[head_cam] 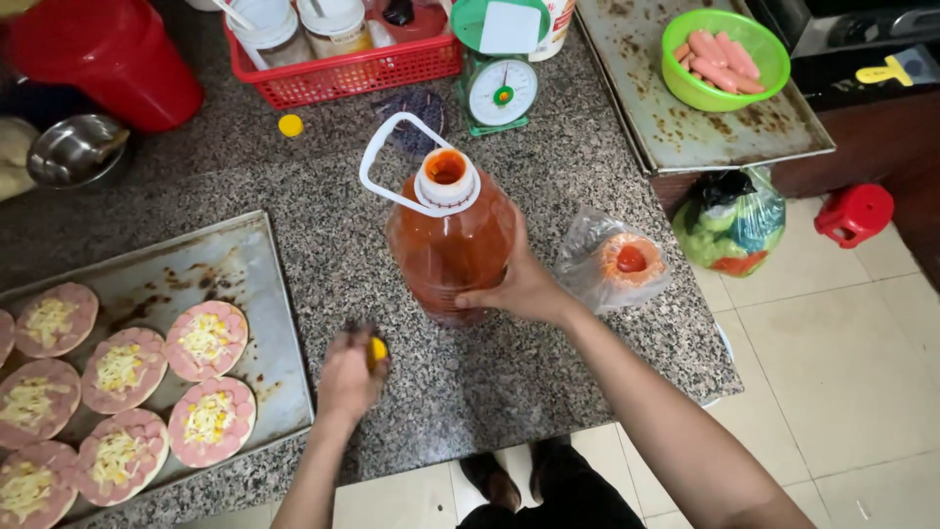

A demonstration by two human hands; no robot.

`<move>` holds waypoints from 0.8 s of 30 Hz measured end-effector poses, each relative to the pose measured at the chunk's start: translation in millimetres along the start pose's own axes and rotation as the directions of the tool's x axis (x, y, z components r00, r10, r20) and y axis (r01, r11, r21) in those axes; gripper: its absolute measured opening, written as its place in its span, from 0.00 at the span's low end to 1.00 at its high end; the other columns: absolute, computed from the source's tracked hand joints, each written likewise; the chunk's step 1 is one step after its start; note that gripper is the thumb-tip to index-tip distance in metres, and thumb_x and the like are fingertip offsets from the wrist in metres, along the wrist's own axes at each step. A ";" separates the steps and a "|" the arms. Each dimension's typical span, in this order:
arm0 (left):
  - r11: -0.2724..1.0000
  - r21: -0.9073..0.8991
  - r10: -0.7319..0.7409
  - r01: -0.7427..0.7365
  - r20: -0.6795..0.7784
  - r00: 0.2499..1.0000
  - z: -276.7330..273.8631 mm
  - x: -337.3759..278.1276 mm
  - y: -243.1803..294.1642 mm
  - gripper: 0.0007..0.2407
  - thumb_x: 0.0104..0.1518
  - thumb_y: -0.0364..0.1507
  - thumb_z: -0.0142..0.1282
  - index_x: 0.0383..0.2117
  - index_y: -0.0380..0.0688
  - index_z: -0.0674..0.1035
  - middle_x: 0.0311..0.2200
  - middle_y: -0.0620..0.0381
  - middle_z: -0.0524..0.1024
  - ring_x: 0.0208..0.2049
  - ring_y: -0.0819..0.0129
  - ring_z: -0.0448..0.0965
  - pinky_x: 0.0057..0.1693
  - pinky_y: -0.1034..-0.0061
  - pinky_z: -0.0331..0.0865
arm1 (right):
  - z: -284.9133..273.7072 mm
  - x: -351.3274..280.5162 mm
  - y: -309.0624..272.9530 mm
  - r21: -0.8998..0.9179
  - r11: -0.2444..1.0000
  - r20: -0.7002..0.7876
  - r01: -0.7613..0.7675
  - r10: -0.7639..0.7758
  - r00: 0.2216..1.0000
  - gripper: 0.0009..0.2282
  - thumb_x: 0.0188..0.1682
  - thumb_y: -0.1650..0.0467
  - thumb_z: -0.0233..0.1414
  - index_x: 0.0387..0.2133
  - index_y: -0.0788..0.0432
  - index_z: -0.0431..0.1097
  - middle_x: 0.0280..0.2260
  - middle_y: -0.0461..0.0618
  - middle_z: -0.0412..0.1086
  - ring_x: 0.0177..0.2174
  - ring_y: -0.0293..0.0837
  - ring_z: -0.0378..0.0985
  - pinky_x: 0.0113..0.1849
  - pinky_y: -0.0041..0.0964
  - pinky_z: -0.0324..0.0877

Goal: Applying chili sauce to mini breads topped with ham and cheese using a piping bag.

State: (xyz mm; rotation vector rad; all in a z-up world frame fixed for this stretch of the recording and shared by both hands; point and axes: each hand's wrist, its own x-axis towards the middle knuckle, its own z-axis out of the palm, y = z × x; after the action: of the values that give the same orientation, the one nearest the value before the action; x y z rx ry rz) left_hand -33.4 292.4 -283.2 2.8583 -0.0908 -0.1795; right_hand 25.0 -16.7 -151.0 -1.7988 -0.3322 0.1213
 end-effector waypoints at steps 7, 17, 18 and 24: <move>0.799 -0.534 0.002 -0.277 -0.458 0.889 -221.6 10.1 110.1 0.20 0.52 0.31 0.66 0.51 0.36 0.79 0.41 0.49 0.77 0.38 0.62 0.79 0.43 0.72 0.74 | 2.0 11.2 19.7 0.044 0.994 -0.009 0.100 -0.100 0.995 0.66 0.31 0.66 0.74 0.69 0.56 0.16 0.73 0.60 0.37 0.72 0.54 0.39 0.68 0.53 0.42; 0.816 -0.006 0.543 -0.578 -0.335 0.770 -314.5 66.0 203.7 0.20 0.51 0.33 0.67 0.48 0.33 0.80 0.41 0.41 0.76 0.45 0.45 0.78 0.52 0.57 0.71 | -1.6 14.4 13.6 0.123 0.980 0.013 0.156 -0.159 0.987 0.64 0.29 0.65 0.73 0.70 0.60 0.24 0.70 0.60 0.47 0.69 0.53 0.51 0.66 0.52 0.52; 0.863 0.022 0.497 -0.505 -0.214 0.841 -317.0 70.7 208.6 0.19 0.51 0.35 0.67 0.45 0.35 0.81 0.41 0.40 0.76 0.44 0.44 0.78 0.52 0.56 0.71 | -0.2 15.5 15.4 0.186 0.969 0.015 0.163 -0.169 0.985 0.64 0.31 0.64 0.73 0.70 0.61 0.22 0.70 0.60 0.47 0.69 0.53 0.51 0.66 0.52 0.53; 0.895 0.047 0.445 -0.443 -0.113 0.888 -322.1 72.7 223.0 0.19 0.45 0.36 0.69 0.40 0.36 0.83 0.38 0.40 0.78 0.40 0.43 0.79 0.50 0.54 0.72 | -0.1 12.1 10.8 0.035 0.990 -0.060 0.139 -0.137 0.989 0.65 0.27 0.66 0.74 0.69 0.58 0.24 0.68 0.63 0.47 0.67 0.55 0.52 0.65 0.52 0.53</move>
State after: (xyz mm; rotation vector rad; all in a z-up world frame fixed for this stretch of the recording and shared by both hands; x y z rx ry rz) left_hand 70.9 158.9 77.4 2.7677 -0.7178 0.0904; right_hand 38.3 -15.7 -160.3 -1.7313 -0.4096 -0.0211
